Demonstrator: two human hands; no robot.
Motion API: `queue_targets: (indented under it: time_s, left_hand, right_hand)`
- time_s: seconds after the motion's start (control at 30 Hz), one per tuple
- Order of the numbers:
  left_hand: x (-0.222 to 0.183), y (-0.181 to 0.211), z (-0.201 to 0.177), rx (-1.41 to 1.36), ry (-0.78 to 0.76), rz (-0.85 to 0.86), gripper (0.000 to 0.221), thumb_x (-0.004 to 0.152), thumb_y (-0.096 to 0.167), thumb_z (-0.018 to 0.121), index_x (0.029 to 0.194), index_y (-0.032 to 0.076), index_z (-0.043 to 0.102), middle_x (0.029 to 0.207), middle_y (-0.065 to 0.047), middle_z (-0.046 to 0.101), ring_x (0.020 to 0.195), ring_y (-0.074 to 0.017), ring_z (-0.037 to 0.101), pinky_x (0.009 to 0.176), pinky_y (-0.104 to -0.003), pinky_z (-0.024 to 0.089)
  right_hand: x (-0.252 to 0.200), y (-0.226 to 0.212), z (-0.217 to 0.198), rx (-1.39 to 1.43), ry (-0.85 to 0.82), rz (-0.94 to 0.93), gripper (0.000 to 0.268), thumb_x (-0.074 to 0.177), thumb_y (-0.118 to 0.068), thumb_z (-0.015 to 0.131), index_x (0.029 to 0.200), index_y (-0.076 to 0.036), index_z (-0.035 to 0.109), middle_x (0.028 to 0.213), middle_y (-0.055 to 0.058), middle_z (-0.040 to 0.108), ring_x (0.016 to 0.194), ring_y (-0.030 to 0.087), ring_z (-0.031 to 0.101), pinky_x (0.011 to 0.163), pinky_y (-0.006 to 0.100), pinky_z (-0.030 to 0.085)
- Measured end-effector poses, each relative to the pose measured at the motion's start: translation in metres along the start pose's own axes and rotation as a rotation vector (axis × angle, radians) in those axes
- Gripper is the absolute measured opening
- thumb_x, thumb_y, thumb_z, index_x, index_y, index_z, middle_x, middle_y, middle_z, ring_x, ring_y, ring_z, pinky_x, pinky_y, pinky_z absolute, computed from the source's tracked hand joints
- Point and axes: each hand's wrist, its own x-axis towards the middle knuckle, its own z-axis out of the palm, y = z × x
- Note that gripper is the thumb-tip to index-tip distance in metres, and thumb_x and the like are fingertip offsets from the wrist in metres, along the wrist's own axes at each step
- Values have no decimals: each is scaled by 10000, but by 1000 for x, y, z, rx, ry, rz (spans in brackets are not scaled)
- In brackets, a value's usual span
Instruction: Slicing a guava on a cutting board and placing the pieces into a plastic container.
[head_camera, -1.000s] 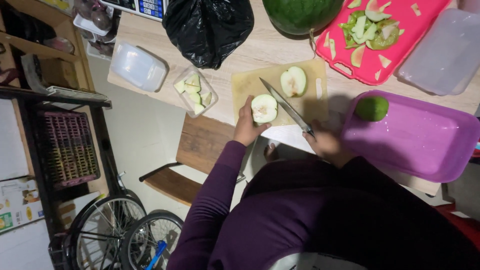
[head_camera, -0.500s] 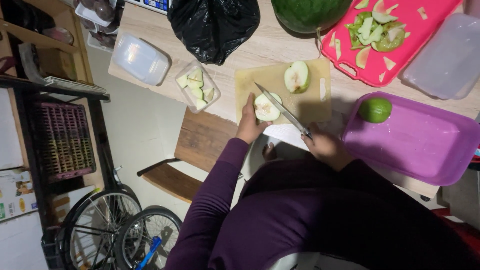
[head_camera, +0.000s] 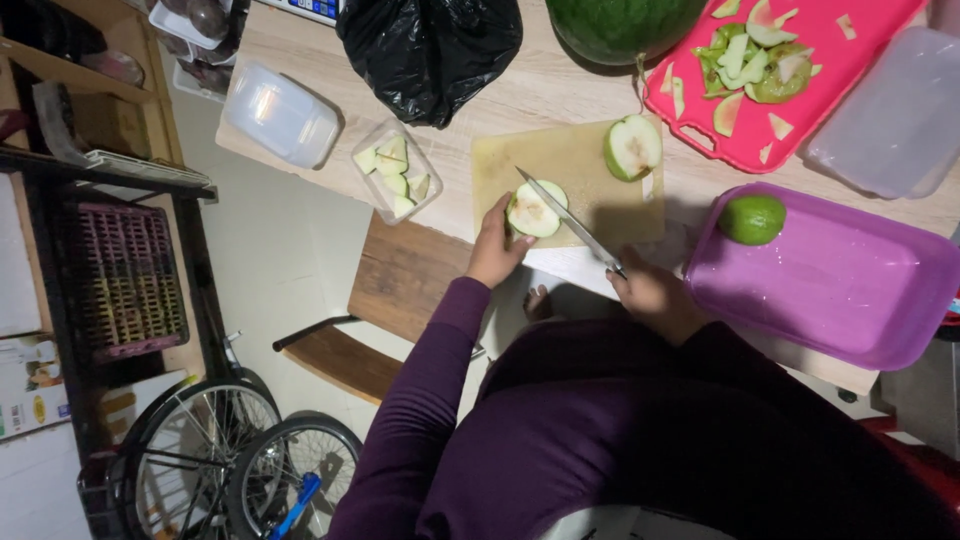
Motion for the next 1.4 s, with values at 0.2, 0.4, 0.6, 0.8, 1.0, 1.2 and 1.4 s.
queue_targets:
  time_s: [0.2, 0.4, 0.6, 0.8, 1.0, 1.2, 1.4]
  left_hand:
    - [-5, 18, 4, 166, 11, -98, 946, 916, 414, 764, 1630, 142, 205, 1564, -232, 340, 1452, -420, 415, 1202, -545, 380]
    - [-4, 25, 0, 259, -32, -154, 905, 941, 434, 717, 1634, 150, 210, 1575, -194, 377, 1447, -378, 443, 1157, -544, 411]
    - [3, 29, -7, 394, -72, -186, 886, 931, 483, 711, 1615, 131, 270, 1589, -171, 381, 1429, -408, 449, 1125, -596, 425]
    - [13, 10, -2, 395, -100, -217, 881, 931, 490, 695, 1617, 153, 258, 1578, -123, 426, 1407, -368, 488, 1102, -572, 448]
    - [-2, 42, -12, 362, -110, -233, 838, 954, 376, 679, 1613, 97, 243, 1583, -158, 425, 1411, -385, 481, 1142, -549, 429]
    - [-3, 44, -12, 344, -129, -239, 874, 956, 373, 678, 1619, 77, 191, 1584, -194, 421, 1419, -397, 467, 1166, -543, 416]
    - [2, 37, -14, 294, -142, -192, 1105, 801, 507, 812, 1610, 78, 193, 1598, -200, 369, 1455, -420, 407, 1186, -561, 365]
  right_hand:
    - [26, 23, 35, -129, 106, -47, 379, 1040, -486, 478, 1305, -215, 479, 1099, 149, 765, 1096, 344, 739, 979, 498, 584]
    - [17, 13, 43, -201, 191, -63, 444, 1044, -533, 404, 1331, -213, 514, 1104, 142, 775, 1063, 321, 757, 946, 474, 612]
    - [18, 6, 35, -276, 140, -41, 419, 1051, -501, 367, 1379, -251, 440, 995, 97, 775, 1012, 304, 768, 917, 493, 608]
    - [40, 16, 30, -183, 45, -81, 510, 1029, -528, 364, 1456, -252, 403, 1082, 142, 778, 1101, 341, 742, 938, 540, 591]
    - [81, 24, 54, -740, 662, -673, 227, 1015, -278, 522, 1023, -88, 646, 693, 56, 693, 624, 219, 735, 536, 369, 585]
    - [86, 3, 47, -191, 34, -196, 436, 1069, -404, 455, 1223, -57, 668, 1049, 199, 752, 1056, 384, 743, 873, 546, 597]
    - [81, 2, 44, -144, 28, -74, 479, 1057, -501, 443, 1188, -118, 699, 1046, 144, 769, 1067, 342, 748, 877, 480, 598]
